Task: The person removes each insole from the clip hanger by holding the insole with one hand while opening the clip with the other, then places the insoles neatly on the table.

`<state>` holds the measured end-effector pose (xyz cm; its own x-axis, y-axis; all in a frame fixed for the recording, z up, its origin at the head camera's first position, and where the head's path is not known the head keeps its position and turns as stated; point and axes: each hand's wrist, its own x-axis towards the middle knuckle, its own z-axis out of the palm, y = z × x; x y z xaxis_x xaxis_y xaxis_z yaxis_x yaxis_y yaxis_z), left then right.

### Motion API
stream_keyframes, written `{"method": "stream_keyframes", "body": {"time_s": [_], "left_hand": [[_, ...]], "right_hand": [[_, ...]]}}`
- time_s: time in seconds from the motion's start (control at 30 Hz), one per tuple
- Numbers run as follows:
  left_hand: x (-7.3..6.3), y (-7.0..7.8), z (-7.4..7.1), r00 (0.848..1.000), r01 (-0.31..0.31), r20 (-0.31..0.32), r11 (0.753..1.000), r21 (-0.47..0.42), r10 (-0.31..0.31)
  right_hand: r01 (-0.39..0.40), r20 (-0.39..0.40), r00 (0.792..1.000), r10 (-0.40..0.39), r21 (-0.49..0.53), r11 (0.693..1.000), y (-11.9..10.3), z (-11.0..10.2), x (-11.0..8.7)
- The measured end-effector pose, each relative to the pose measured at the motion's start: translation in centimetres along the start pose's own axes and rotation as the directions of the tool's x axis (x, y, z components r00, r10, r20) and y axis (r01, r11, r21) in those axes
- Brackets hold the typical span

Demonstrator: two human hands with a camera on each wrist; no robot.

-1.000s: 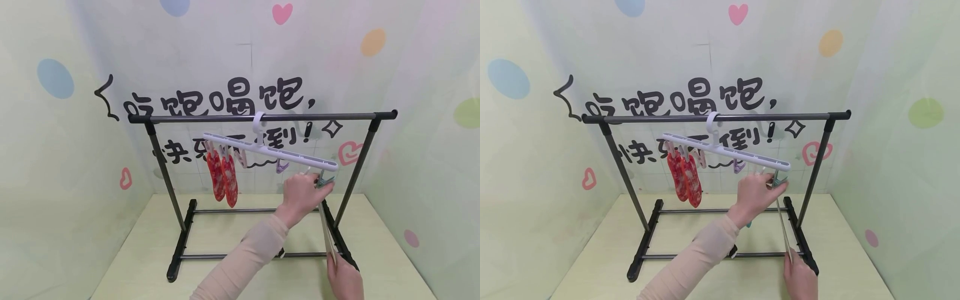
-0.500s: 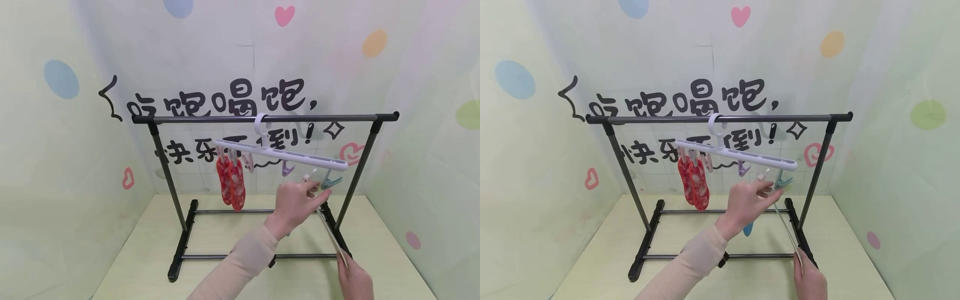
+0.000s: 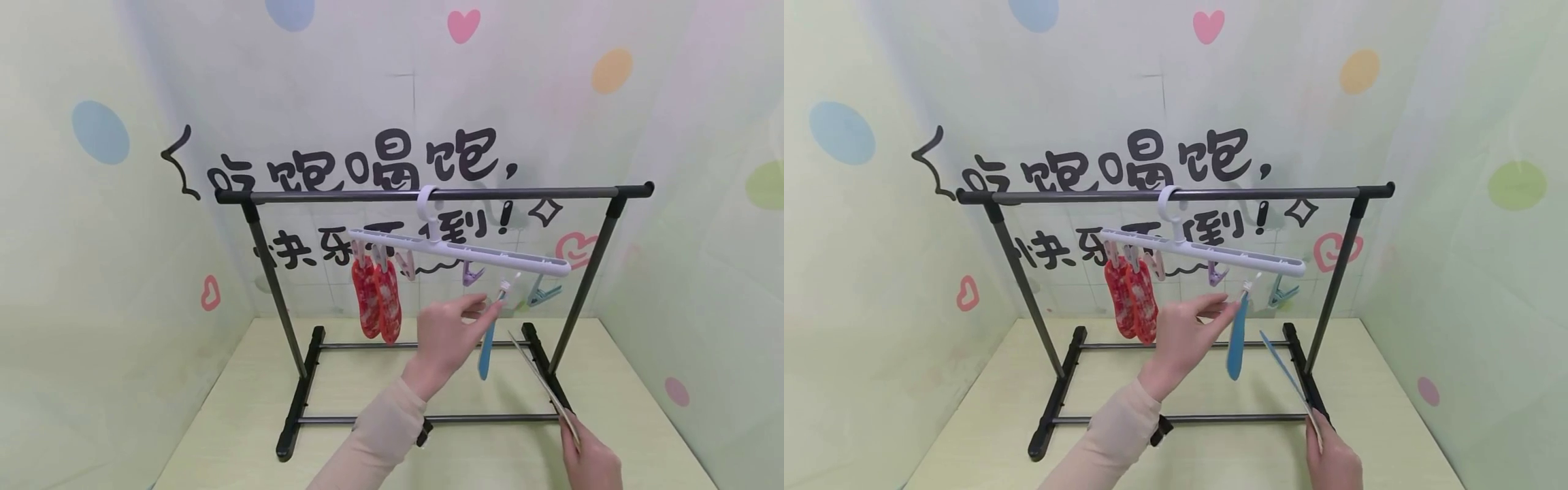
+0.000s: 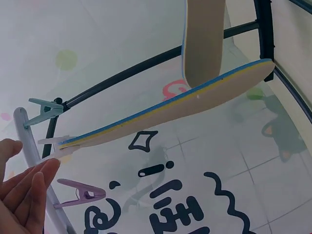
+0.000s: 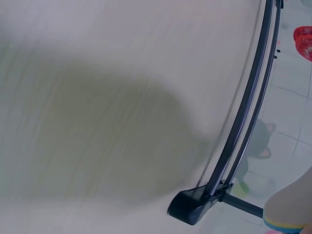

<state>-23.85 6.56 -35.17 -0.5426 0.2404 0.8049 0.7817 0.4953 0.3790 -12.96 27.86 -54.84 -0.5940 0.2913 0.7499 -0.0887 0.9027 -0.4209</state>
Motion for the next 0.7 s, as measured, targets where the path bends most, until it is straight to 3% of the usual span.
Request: {"method": "stream_keyframes", "body": {"time_s": [0.23, 0.43, 0.5, 0.63, 0.7], "left_hand": [[-1.3, -1.1, 0.1, 0.997, 0.060, 0.040, 0.998, 0.014, -0.060], [-2.5, -1.5, 0.0, 0.985, 0.142, 0.090, 0.989, 0.048, -0.146], [-2.9, -1.5, 0.0, 0.980, 0.161, 0.107, 0.985, 0.056, -0.166], [-3.5, -1.6, 0.3, 0.975, 0.176, 0.125, 0.982, 0.070, -0.184], [-3.8, -1.7, 0.4, 0.974, 0.178, 0.124, 0.981, 0.081, -0.188]], "right_hand": [[-0.061, 0.018, 0.998, 0.062, -0.063, 0.996, 1.2, -0.9, -0.6], [-0.122, 0.041, 0.991, 0.127, -0.109, 0.987, 2.4, -2.1, -1.2], [-0.167, 0.094, 0.979, 0.179, -0.124, 0.978, 2.7, -2.7, -1.2], [-0.248, 0.227, 0.933, 0.279, -0.157, 0.956, 3.2, -3.6, -1.1], [-0.269, 0.252, 0.919, 0.303, -0.160, 0.950, 3.4, -3.9, -1.2]]}}
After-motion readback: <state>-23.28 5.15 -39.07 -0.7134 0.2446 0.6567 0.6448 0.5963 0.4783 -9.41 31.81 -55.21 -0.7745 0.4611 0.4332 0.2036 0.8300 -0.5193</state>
